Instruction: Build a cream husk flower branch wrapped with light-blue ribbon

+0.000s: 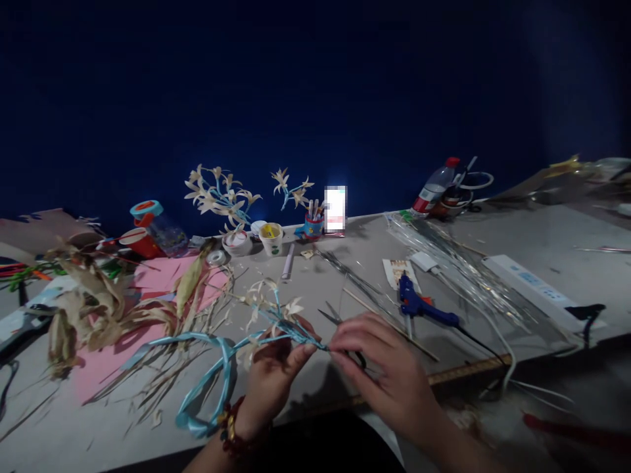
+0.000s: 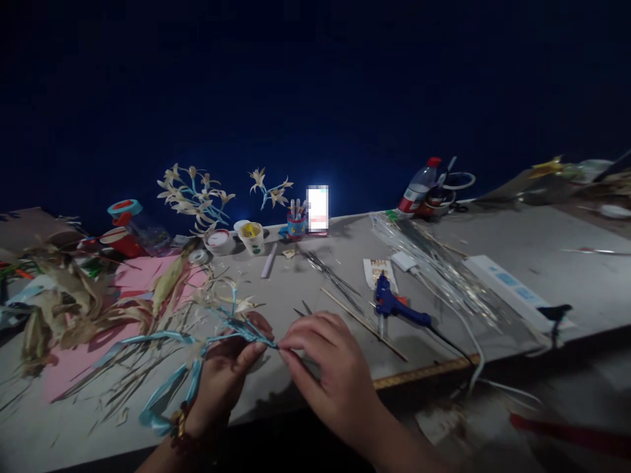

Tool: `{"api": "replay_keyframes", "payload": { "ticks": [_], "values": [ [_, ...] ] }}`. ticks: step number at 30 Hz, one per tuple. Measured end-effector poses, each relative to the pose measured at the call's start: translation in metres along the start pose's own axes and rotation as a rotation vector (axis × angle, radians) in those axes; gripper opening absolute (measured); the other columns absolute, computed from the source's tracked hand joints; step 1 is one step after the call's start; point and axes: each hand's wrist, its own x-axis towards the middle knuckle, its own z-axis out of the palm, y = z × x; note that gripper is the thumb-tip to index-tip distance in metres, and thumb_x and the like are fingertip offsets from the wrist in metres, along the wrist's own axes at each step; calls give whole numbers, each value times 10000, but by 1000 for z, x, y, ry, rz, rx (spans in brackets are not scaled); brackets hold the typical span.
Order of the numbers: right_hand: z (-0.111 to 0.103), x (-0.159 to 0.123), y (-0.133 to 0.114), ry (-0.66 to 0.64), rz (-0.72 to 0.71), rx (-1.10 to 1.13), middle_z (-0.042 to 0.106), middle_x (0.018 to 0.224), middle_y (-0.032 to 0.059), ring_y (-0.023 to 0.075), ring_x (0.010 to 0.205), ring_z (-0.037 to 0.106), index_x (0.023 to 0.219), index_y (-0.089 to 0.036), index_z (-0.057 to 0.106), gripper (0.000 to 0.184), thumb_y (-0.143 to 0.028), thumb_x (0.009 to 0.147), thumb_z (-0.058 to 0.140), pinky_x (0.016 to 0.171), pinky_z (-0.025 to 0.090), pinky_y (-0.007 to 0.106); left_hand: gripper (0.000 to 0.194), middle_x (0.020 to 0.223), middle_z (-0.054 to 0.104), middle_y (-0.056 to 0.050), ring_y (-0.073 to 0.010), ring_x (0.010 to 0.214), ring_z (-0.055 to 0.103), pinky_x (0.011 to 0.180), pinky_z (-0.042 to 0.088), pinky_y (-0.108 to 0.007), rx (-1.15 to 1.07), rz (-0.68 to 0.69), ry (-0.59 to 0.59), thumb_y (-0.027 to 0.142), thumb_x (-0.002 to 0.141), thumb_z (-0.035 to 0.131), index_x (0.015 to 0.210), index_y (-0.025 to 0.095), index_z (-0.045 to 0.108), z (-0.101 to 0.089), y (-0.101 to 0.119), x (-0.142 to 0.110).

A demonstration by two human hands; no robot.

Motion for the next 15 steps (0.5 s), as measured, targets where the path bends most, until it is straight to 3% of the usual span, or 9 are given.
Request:
{"api": "replay_keyframes", "payload": {
  "ticks": [5, 11, 15],
  "values": [
    [7, -1, -2, 30, -56, -141, 724, 905, 43, 220, 863, 645, 964, -233, 679, 147, -116, 892, 626, 797, 493, 390, 273, 880, 790, -67, -244, 859, 723, 859, 543, -352, -18, -28, 27, 452, 857, 674, 884, 199, 772, 1, -5, -3],
    [4, -1, 2, 32, 48, 9, 737, 920, 38, 208, 903, 678, 944, -245, 699, 141, -157, 936, 589, 811, 535, 360, 291, 877, 790, -78, -268, 894, 713, 891, 522, -384, 46, -8, 27, 462, 868, 656, 864, 204, 791, -4, -13, -7],
    [1, -4, -1, 15, 15, -42, 741, 988, 48, 217, 963, 671, 1032, -253, 696, 189, -149, 944, 565, 860, 530, 382, 263, 872, 793, -78, -269, 899, 714, 913, 512, -389, 56, 6, 44, 429, 865, 670, 826, 199, 792, -3, -13, -7]
  ]
}}
